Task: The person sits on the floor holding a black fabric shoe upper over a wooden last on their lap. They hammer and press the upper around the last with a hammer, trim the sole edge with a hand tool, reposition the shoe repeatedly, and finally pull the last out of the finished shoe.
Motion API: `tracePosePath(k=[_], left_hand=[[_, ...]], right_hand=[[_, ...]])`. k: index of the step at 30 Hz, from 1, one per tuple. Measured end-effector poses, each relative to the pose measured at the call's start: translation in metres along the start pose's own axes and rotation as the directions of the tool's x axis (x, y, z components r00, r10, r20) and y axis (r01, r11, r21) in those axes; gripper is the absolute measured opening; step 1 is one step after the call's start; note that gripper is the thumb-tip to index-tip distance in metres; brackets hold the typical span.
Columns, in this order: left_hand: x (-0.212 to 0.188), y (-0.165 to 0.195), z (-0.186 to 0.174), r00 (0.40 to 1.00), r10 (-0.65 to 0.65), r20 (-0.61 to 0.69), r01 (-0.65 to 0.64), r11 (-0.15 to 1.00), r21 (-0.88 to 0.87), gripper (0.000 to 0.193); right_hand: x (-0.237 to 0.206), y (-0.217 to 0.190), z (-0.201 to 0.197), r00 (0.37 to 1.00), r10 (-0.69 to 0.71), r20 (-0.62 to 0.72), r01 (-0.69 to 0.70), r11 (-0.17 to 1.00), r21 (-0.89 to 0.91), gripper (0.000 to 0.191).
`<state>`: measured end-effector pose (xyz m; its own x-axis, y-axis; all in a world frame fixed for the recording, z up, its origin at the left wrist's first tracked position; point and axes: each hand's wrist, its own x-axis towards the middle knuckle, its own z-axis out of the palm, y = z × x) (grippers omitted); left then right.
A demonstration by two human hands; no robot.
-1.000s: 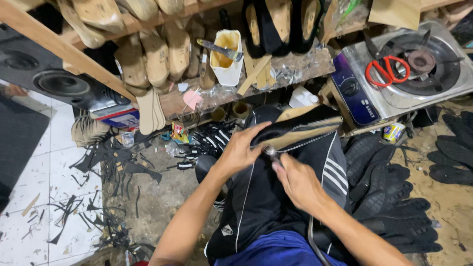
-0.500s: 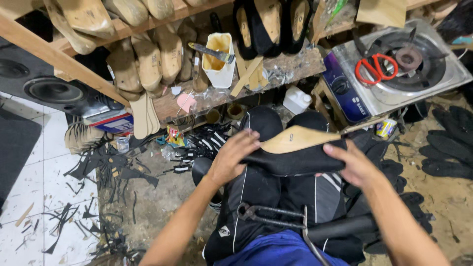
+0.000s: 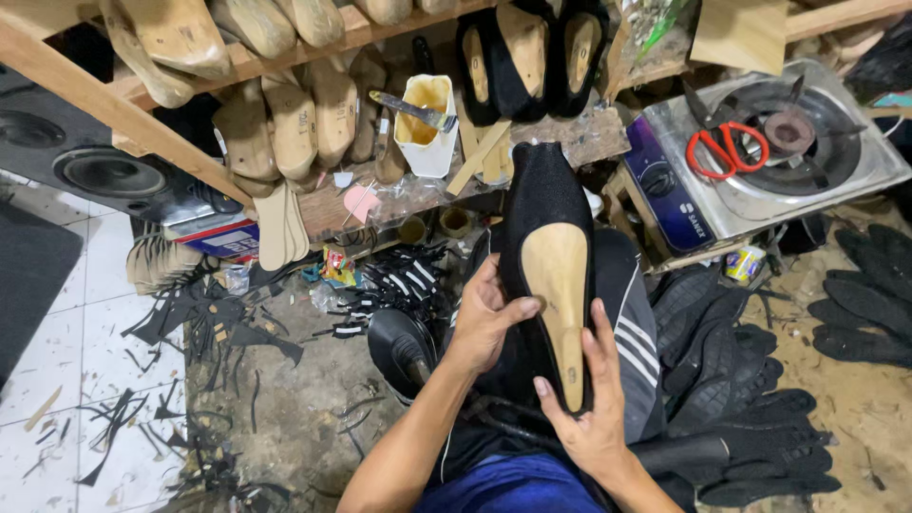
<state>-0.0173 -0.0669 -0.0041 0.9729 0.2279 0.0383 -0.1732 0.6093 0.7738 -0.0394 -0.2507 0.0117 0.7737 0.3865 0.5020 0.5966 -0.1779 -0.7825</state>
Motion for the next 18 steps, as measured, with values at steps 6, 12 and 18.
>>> tracePosePath(k=[6, 12, 18], left_hand=[[-0.006, 0.012, 0.004, 0.999, -0.036, 0.040, 0.036, 0.999, -0.011, 0.067], [-0.006, 0.011, 0.000, 0.999, -0.033, 0.037, 0.034, 0.999, -0.007, 0.067], [-0.015, 0.009, 0.005, 1.000, -0.002, -0.030, 0.004, 0.997, 0.078, 0.061]], right_hand=[[-0.013, 0.002, 0.009, 1.000, -0.022, -0.004, 0.021, 0.998, -0.057, 0.096], [-0.013, 0.002, 0.011, 1.000, -0.027, -0.004, 0.027, 0.996, -0.080, 0.095], [-0.006, -0.013, 0.007, 0.985, 0.150, -0.087, -0.149, 0.989, 0.022, 0.080]])
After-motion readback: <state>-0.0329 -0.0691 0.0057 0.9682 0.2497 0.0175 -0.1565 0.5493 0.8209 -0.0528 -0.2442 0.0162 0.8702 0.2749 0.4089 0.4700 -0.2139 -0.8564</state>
